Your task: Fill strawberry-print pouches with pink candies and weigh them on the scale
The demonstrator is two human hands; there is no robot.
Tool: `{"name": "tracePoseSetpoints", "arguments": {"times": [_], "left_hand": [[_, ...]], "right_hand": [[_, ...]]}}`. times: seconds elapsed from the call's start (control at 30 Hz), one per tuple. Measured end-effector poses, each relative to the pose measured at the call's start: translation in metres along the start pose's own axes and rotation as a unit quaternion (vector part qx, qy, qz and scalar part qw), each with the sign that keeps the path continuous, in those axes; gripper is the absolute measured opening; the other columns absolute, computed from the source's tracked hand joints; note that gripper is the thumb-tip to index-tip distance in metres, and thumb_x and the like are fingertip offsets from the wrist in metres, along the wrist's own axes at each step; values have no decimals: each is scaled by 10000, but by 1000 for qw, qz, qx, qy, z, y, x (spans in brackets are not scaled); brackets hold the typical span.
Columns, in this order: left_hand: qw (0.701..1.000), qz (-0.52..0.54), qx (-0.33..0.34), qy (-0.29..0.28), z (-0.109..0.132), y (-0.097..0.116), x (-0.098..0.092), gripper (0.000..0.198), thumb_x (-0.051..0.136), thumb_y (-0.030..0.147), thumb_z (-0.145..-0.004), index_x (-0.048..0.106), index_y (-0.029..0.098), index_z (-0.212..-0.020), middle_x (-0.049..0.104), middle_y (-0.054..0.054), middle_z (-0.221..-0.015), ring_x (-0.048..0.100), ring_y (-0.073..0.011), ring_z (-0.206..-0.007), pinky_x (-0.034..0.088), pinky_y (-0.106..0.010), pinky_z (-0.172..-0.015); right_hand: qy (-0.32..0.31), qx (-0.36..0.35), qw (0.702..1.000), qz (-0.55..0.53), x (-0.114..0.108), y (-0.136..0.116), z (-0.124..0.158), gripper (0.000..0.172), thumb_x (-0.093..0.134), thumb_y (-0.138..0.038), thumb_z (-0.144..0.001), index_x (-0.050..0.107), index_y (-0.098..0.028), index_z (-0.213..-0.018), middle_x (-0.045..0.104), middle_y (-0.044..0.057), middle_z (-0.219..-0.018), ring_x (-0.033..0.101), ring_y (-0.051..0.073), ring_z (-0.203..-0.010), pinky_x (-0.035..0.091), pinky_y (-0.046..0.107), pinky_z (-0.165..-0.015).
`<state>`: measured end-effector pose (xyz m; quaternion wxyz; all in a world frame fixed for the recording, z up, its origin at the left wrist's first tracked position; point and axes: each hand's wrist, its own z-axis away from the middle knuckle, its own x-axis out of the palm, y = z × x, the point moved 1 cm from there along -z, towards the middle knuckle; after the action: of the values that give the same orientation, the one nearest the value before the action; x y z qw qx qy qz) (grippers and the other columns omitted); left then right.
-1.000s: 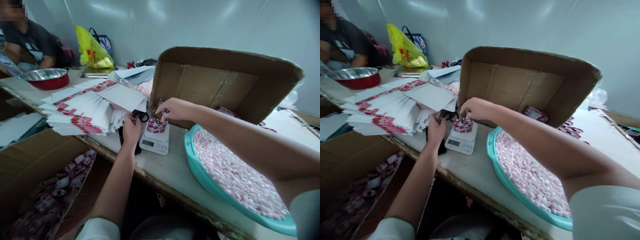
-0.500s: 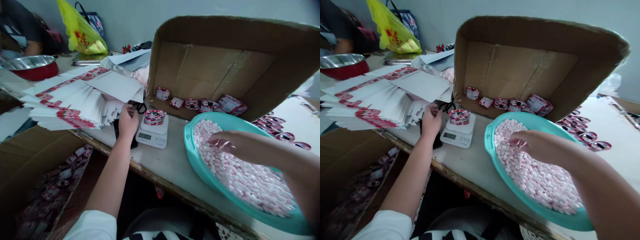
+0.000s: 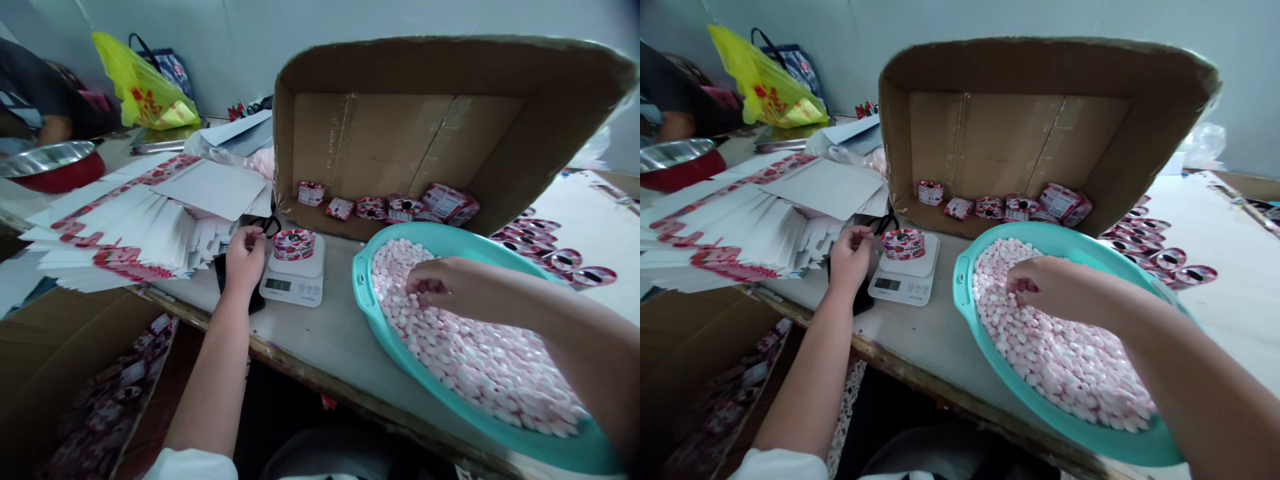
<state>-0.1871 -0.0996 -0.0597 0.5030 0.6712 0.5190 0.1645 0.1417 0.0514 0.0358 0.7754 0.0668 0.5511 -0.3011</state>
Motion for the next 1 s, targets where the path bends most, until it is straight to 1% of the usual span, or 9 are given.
{"name": "tracePoseSetpoints", "arguments": {"times": [0.1,0.17,0.3,0.43,0.57,0.7,0.83,0.93,1.0], "left_hand": [[1000,2,1,8,0,1,1,162,590,256,-836,621,183,-977,657,-24,-859,622,-158,-785,498,-290,-746],[1000,-3,1,19,-1,0,0,206,600,248,-834,597,182,-1029,646,-19,-843,618,-161,-767,497,-294,-732],[999,2,1,34,-1,-1,-2,248,599,260,-860,552,180,-1090,628,-20,-827,613,-171,-752,498,-304,-717],[999,8,2,33,-1,-4,-2,226,584,269,-873,552,174,-1075,623,-20,-825,616,-172,-764,498,-304,-735],[999,19,13,27,-1,-5,-1,237,587,296,-879,556,167,-1075,615,-14,-820,609,-160,-759,492,-290,-730],[999,24,13,26,-2,-5,0,200,572,278,-879,561,172,-1049,612,-10,-816,599,-145,-736,480,-270,-696],[999,23,12,33,-2,-5,0,254,570,279,-881,531,177,-1110,609,-5,-828,599,-141,-733,477,-266,-690],[999,27,12,39,-1,-6,-1,330,567,288,-890,482,177,-1189,609,-5,-846,609,-142,-747,482,-269,-701],[998,34,13,42,0,-5,-1,358,564,303,-897,460,178,-1215,610,-8,-857,614,-145,-753,487,-275,-712]], "right_hand": [[-7,7,1000,-18,-3,0,0,196,489,-325,-839,671,-254,-842,707,45,-859,626,226,-720,458,335,-638],[42,-14,999,-11,-12,-7,-4,234,478,-354,-873,679,-234,-865,709,54,-894,621,218,-741,449,328,-655],[148,-121,980,50,-42,-43,-32,282,446,-273,-898,707,-170,-918,703,90,-954,613,209,-814,434,323,-750],[180,-180,959,122,-69,-85,-64,233,493,-136,-826,709,-171,-908,694,44,-935,590,170,-797,406,287,-749],[206,-190,949,143,-77,-111,-86,226,516,-111,-816,704,-179,-923,695,31,-918,596,169,-802,379,270,-696],[197,-206,950,128,-73,-129,-114,176,579,-87,-784,712,-168,-867,697,7,-848,596,146,-753,378,256,-675],[150,-203,956,150,-68,-145,-141,205,620,-84,-813,739,-141,-969,725,29,-956,630,154,-869,413,239,-754],[137,-193,953,189,-68,-148,-146,282,581,-18,-795,748,-146,-982,732,36,-957,641,178,-898,419,260,-769],[149,-187,950,201,-71,-141,-139,318,574,-7,-778,747,-164,-993,731,34,-946,646,194,-894,420,275,-746]]}}
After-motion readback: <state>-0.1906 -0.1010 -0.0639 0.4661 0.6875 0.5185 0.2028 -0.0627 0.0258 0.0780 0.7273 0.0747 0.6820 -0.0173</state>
